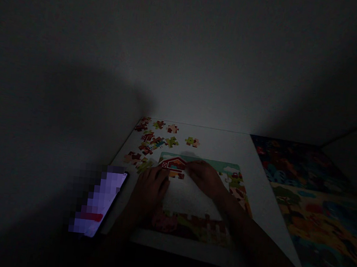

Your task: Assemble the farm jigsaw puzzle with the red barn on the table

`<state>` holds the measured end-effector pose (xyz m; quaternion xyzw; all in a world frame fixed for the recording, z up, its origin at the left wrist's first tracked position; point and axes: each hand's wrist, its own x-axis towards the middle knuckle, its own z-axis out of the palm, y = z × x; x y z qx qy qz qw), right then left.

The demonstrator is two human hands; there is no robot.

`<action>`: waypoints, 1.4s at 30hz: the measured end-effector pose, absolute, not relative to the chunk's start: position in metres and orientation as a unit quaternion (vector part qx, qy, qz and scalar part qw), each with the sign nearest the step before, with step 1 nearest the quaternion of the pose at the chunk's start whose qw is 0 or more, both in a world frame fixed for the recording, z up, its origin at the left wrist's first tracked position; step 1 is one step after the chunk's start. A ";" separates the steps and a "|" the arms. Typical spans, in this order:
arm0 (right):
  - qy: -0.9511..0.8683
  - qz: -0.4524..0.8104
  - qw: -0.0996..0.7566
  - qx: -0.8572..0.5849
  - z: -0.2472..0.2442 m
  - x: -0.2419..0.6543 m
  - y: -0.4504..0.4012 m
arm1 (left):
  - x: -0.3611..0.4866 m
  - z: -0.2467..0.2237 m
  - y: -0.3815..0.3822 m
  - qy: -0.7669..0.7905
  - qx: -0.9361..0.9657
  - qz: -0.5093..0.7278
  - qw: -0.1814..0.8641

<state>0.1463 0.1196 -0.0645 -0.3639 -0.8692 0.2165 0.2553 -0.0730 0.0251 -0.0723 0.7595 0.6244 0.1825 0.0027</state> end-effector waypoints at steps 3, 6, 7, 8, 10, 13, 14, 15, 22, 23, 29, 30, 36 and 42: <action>-0.807 0.209 0.306 -0.460 -0.069 0.164 0.136 | -0.071 -0.065 0.028 0.628 0.759 0.174 -0.005; -0.760 0.217 0.326 -0.519 -0.076 0.179 0.148 | -0.067 -0.053 0.035 0.627 0.766 0.141 -0.011; -0.751 0.221 0.327 -0.530 -0.079 0.181 0.151 | -0.065 -0.049 0.038 0.626 0.768 0.130 -0.015; -0.745 0.224 0.327 -0.537 -0.081 0.183 0.152 | -0.064 -0.045 0.040 0.625 0.771 0.121 -0.018; -0.745 0.220 0.322 -0.542 -0.085 0.182 0.155 | -0.063 -0.042 0.044 0.624 0.774 0.109 -0.018; -0.766 0.192 0.303 -0.534 -0.087 0.179 0.156 | -0.063 -0.045 0.045 0.620 0.778 0.101 0.001; -0.773 0.182 0.295 -0.531 -0.087 0.178 0.157 | -0.064 -0.047 0.044 0.617 0.781 0.099 0.007; -0.779 0.174 0.287 -0.529 -0.087 0.178 0.157 | -0.065 -0.049 0.043 0.614 0.783 0.096 0.011; -0.788 0.153 0.255 -0.540 -0.086 0.177 0.158 | -0.066 -0.051 0.038 0.615 0.782 0.097 0.014; -0.788 0.149 0.253 -0.541 -0.087 0.177 0.158 | -0.064 -0.051 0.038 0.617 0.782 0.093 0.012; -0.792 0.149 0.236 -0.543 -0.087 0.179 0.158 | -0.060 -0.050 0.036 0.631 0.770 0.091 0.023; -0.794 0.150 0.235 -0.541 -0.087 0.180 0.158 | -0.062 -0.048 0.038 0.627 0.772 0.097 0.032; -0.803 0.148 0.244 -0.523 -0.088 0.182 0.160 | -0.079 -0.045 0.045 0.622 0.759 0.152 0.117; -0.798 0.178 0.248 -0.519 -0.089 0.185 0.163 | -0.091 -0.064 0.025 0.599 0.711 0.319 0.186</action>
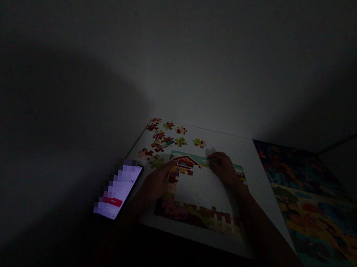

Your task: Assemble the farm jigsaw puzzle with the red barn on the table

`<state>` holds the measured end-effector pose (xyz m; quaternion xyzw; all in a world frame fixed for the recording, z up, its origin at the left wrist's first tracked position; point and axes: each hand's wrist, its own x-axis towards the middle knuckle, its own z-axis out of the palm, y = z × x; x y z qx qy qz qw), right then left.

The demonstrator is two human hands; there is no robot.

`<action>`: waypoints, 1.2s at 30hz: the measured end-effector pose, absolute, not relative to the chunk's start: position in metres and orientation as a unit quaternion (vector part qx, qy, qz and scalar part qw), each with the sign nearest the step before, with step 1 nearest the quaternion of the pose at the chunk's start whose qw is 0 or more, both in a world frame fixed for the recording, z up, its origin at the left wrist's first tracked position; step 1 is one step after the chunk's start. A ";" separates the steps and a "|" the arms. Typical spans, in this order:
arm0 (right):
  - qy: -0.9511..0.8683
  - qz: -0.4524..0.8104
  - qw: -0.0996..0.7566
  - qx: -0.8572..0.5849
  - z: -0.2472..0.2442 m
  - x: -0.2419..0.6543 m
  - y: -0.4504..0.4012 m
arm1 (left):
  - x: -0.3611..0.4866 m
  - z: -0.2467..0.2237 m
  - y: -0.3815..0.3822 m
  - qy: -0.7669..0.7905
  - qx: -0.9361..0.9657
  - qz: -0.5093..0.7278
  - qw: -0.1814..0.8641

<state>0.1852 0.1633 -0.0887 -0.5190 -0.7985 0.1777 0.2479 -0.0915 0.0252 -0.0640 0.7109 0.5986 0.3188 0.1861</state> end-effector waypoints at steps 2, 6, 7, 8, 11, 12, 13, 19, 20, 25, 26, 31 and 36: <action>-0.798 0.186 0.250 -0.515 -0.089 0.186 0.165 | -0.095 -0.069 0.013 0.592 0.710 0.341 0.170; -0.798 0.191 0.262 -0.508 -0.091 0.188 0.167 | -0.096 -0.082 -0.009 0.595 0.722 0.337 0.103; -0.799 0.192 0.266 -0.504 -0.092 0.188 0.167 | -0.095 -0.085 -0.014 0.597 0.724 0.333 0.090; -0.800 0.194 0.271 -0.500 -0.092 0.189 0.167 | -0.094 -0.088 -0.017 0.599 0.726 0.329 0.078; -0.799 0.207 0.276 -0.493 -0.092 0.190 0.168 | -0.091 -0.094 -0.020 0.597 0.733 0.322 0.044; -0.796 0.214 0.276 -0.495 -0.091 0.190 0.168 | -0.090 -0.095 -0.019 0.594 0.737 0.321 0.033; -0.792 0.219 0.276 -0.499 -0.089 0.191 0.168 | -0.090 -0.096 -0.019 0.590 0.740 0.322 0.022; -0.792 0.242 0.238 -0.508 -0.070 0.188 0.176 | -0.094 -0.095 -0.017 0.584 0.752 0.306 -0.013; -0.791 0.242 0.228 -0.513 -0.067 0.186 0.179 | -0.094 -0.095 -0.017 0.586 0.752 0.302 -0.015; -0.789 0.219 0.212 -0.533 -0.064 0.164 0.202 | -0.091 -0.102 -0.018 0.589 0.746 0.308 -0.043; -0.794 0.213 0.215 -0.527 -0.064 0.155 0.208 | -0.091 -0.104 -0.018 0.590 0.744 0.309 -0.048; -0.833 0.174 0.203 -0.484 -0.062 0.102 0.234 | -0.096 -0.113 -0.018 0.586 0.753 0.292 -0.063; -0.859 0.158 0.164 -0.459 -0.058 0.046 0.253 | -0.102 -0.114 -0.020 0.569 0.777 0.258 -0.076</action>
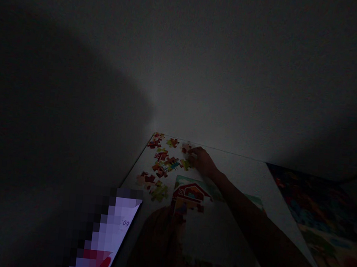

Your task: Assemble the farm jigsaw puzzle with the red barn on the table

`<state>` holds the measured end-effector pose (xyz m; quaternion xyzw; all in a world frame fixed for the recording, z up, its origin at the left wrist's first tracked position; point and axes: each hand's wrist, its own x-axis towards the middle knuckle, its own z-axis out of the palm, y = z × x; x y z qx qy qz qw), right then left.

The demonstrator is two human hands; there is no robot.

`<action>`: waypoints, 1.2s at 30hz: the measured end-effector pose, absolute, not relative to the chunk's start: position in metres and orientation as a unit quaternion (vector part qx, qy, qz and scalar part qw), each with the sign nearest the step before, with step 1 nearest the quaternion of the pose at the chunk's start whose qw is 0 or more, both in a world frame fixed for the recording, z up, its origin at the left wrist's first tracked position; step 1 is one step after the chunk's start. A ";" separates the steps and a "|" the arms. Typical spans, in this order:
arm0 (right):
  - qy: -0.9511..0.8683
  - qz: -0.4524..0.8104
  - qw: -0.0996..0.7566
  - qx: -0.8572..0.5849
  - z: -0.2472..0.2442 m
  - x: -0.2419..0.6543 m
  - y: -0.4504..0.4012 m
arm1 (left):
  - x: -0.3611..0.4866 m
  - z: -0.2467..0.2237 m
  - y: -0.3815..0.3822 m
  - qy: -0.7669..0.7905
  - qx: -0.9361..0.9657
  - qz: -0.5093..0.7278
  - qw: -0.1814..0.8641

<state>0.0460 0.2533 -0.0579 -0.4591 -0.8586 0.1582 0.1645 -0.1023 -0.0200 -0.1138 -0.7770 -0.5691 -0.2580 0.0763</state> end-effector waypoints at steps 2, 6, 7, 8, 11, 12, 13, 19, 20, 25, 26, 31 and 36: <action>-0.866 0.158 0.152 -0.449 -0.059 0.028 0.258 | -0.102 -0.112 -0.021 -0.566 -0.778 -0.260 0.083; -0.870 0.145 0.154 -0.446 -0.068 0.005 0.265 | -0.100 -0.106 -0.022 -0.573 -0.775 -0.256 0.069; -0.869 0.141 0.158 -0.447 -0.072 0.003 0.266 | -0.100 -0.105 -0.022 -0.574 -0.776 -0.255 0.064; -0.868 0.136 0.163 -0.448 -0.076 0.002 0.268 | -0.100 -0.104 -0.023 -0.573 -0.776 -0.254 0.062; -0.866 0.132 0.191 -0.444 -0.088 0.003 0.273 | -0.099 -0.103 -0.023 -0.579 -0.774 -0.252 0.047; -0.864 0.135 0.201 -0.442 -0.090 0.004 0.274 | -0.098 -0.103 -0.023 -0.582 -0.772 -0.253 0.039; -0.861 0.138 0.210 -0.442 -0.092 0.005 0.276 | -0.097 -0.103 -0.024 -0.584 -0.770 -0.253 0.027; -0.854 0.145 0.179 -0.466 -0.081 0.001 0.275 | -0.094 -0.107 -0.027 -0.608 -0.744 -0.273 -0.051; -0.855 0.137 0.164 -0.472 -0.076 -0.002 0.273 | -0.093 -0.106 -0.027 -0.611 -0.741 -0.273 -0.055; -0.867 0.096 0.114 -0.476 -0.060 -0.022 0.262 | -0.093 -0.097 -0.028 -0.610 -0.741 -0.268 -0.078; -0.867 0.091 0.114 -0.476 -0.058 -0.028 0.261 | -0.093 -0.094 -0.028 -0.608 -0.743 -0.267 -0.083; -0.869 0.124 0.150 -0.456 -0.059 -0.063 0.262 | -0.095 -0.081 -0.028 -0.599 -0.750 -0.262 -0.100; -0.871 0.152 0.164 -0.438 -0.063 -0.090 0.267 | -0.096 -0.078 -0.027 -0.599 -0.750 -0.258 -0.108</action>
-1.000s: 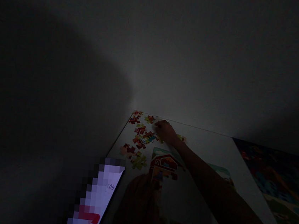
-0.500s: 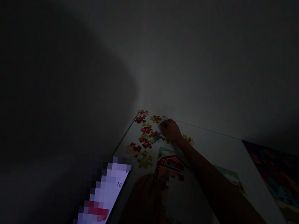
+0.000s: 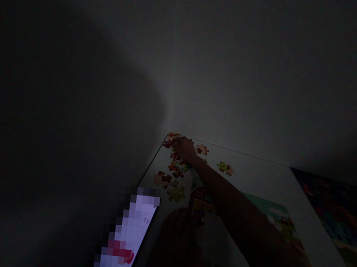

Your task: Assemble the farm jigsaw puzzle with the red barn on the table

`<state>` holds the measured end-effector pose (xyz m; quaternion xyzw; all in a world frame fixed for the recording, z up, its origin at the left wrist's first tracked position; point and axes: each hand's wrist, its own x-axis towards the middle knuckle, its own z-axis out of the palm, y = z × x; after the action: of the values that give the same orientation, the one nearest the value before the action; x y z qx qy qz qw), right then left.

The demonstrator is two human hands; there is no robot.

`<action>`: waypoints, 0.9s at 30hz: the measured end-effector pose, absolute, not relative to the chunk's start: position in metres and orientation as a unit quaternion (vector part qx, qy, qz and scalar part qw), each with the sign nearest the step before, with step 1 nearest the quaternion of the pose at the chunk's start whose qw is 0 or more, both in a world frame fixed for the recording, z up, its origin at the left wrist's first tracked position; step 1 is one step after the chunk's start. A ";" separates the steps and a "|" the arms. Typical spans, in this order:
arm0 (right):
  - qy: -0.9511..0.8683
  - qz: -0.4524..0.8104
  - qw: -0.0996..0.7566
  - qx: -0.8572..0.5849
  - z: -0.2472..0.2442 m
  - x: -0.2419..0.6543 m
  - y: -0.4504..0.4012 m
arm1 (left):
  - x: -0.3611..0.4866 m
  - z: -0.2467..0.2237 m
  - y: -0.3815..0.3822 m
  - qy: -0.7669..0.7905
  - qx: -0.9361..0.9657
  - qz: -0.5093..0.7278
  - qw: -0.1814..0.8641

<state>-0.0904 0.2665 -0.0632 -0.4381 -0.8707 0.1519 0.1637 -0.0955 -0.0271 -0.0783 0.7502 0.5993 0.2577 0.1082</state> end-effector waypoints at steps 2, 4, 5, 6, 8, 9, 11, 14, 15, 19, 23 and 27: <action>-0.875 0.137 0.152 -0.438 -0.066 -0.095 0.267 | -0.095 -0.079 -0.027 0.600 0.749 0.257 0.111; -0.877 0.128 0.150 -0.438 -0.068 -0.096 0.268 | -0.095 -0.079 -0.027 0.600 0.749 0.258 0.113; -0.878 0.127 0.151 -0.436 -0.069 -0.096 0.268 | -0.095 -0.079 -0.028 0.600 0.748 0.259 0.114; -0.878 0.130 0.153 -0.434 -0.070 -0.094 0.269 | -0.095 -0.080 -0.028 0.600 0.748 0.260 0.114; -0.883 0.146 0.155 -0.418 -0.069 -0.091 0.272 | -0.095 -0.080 -0.028 0.599 0.748 0.262 0.112; -0.886 0.157 0.155 -0.408 -0.069 -0.089 0.273 | -0.095 -0.080 -0.028 0.598 0.749 0.263 0.111; -0.892 0.179 0.151 -0.387 -0.067 -0.085 0.275 | -0.095 -0.080 -0.028 0.598 0.749 0.264 0.109; -0.894 0.187 0.147 -0.381 -0.063 -0.077 0.273 | -0.095 -0.079 -0.029 0.598 0.749 0.266 0.104; -0.894 0.184 0.146 -0.382 -0.062 -0.074 0.271 | -0.095 -0.080 -0.029 0.598 0.749 0.266 0.103; -0.903 0.170 0.137 -0.370 -0.059 -0.061 0.259 | -0.095 -0.087 -0.029 0.598 0.748 0.270 0.097; -0.914 0.153 0.111 -0.359 -0.059 -0.057 0.250 | -0.095 -0.098 -0.025 0.598 0.748 0.275 0.090; -0.923 0.142 0.073 -0.351 -0.056 -0.055 0.244 | -0.094 -0.106 -0.024 0.601 0.745 0.277 0.083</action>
<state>-0.0551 0.2438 -0.0556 -0.3505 -0.9229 0.1417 0.0734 -0.0943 -0.0237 -0.1063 0.7448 0.6013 0.2770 0.0833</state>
